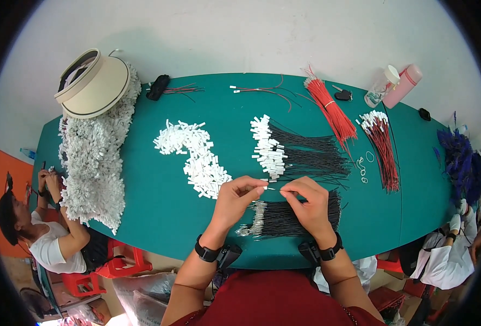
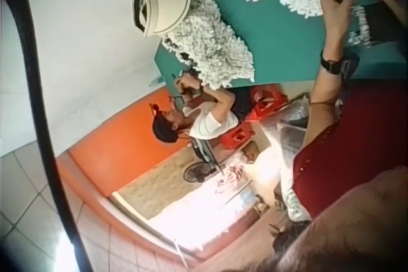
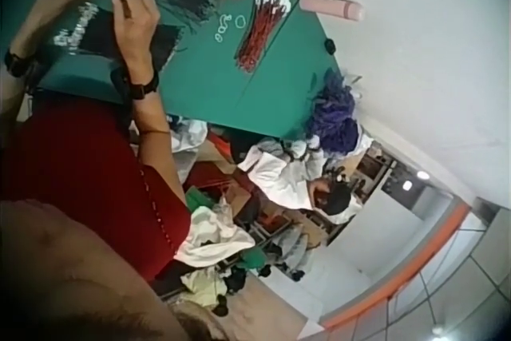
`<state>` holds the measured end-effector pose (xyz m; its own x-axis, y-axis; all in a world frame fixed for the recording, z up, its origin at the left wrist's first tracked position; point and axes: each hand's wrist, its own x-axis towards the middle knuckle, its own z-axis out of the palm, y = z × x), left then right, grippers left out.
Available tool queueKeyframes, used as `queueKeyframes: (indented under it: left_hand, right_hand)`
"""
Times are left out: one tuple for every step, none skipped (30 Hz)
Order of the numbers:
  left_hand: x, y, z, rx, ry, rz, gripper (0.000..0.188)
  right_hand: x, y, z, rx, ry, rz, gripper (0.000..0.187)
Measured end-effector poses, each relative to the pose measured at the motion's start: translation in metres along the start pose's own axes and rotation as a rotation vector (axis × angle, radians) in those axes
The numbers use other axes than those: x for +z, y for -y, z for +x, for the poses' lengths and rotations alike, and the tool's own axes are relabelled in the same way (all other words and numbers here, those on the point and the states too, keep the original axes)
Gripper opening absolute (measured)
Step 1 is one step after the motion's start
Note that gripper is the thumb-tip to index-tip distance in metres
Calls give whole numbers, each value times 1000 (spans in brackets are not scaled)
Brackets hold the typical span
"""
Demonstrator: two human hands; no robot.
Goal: Attaching white plastic connectors to the ends of black electrical wires on a workbench.
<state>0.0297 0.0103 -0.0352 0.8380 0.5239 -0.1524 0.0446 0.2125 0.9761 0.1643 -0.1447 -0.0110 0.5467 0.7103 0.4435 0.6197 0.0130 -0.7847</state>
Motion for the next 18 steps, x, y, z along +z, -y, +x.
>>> queueKeyframes:
  left_hand:
    - [0, 1, 0, 0, -1, 0, 12]
    - [0, 1, 0, -3, 0, 4, 12]
    - [-1, 2, 0, -6, 2, 8, 12]
    - [-1, 2, 0, -9, 3, 12, 12]
    - [-1, 2, 0, -9, 3, 12, 12]
    - [0, 1, 0, -15, 13, 6, 13]
    - [0, 0, 0, -20, 25, 0, 13]
    - [0, 0, 0, -26, 36, -6, 13]
    - [0, 0, 0, -26, 37, -6, 13]
    - [0, 0, 0, -31, 48, -10, 13]
    - [0, 0, 0, -37, 60, -13, 13]
    - [-1, 1, 0, -42, 70, -16, 13]
    - [-1, 2, 0, -41, 70, -16, 13]
    - [0, 4, 0, -41, 71, -25, 13]
    - [0, 6, 0, -40, 73, -34, 13]
    - [0, 7, 1, -40, 75, -43, 13]
    - [0, 8, 1, -40, 75, -43, 13]
    - [0, 8, 1, -49, 81, -59, 13]
  right_hand:
    - [0, 0, 0, -3, 4, -5, 13]
    - [0, 0, 0, -3, 4, -5, 13]
    - [0, 0, 0, -4, 7, -2, 12]
    - [1, 0, 0, -4, 9, 1, 12]
    - [1, 0, 0, -5, 11, 4, 12]
    - [1, -1, 0, -5, 11, 4, 12]
    - [1, -1, 0, -13, 12, 2, 12]
    - [1, -1, 0, -21, 13, 1, 12]
    - [1, -1, 0, -29, 14, 0, 12]
    - [1, -1, 0, -29, 14, -1, 12]
    - [1, -1, 0, -34, 16, -4, 12]
    - [1, -1, 0, -40, 19, -6, 12]
    - [2, -1, 0, -47, 21, -8, 12]
    - [2, -1, 0, -47, 22, -8, 12]
    - [1, -1, 0, -42, 27, -7, 12]
    - [1, -1, -1, -37, 33, -6, 12]
    - [1, -1, -1, -31, 38, -5, 12]
    - [1, -1, -1, -32, 38, -6, 12]
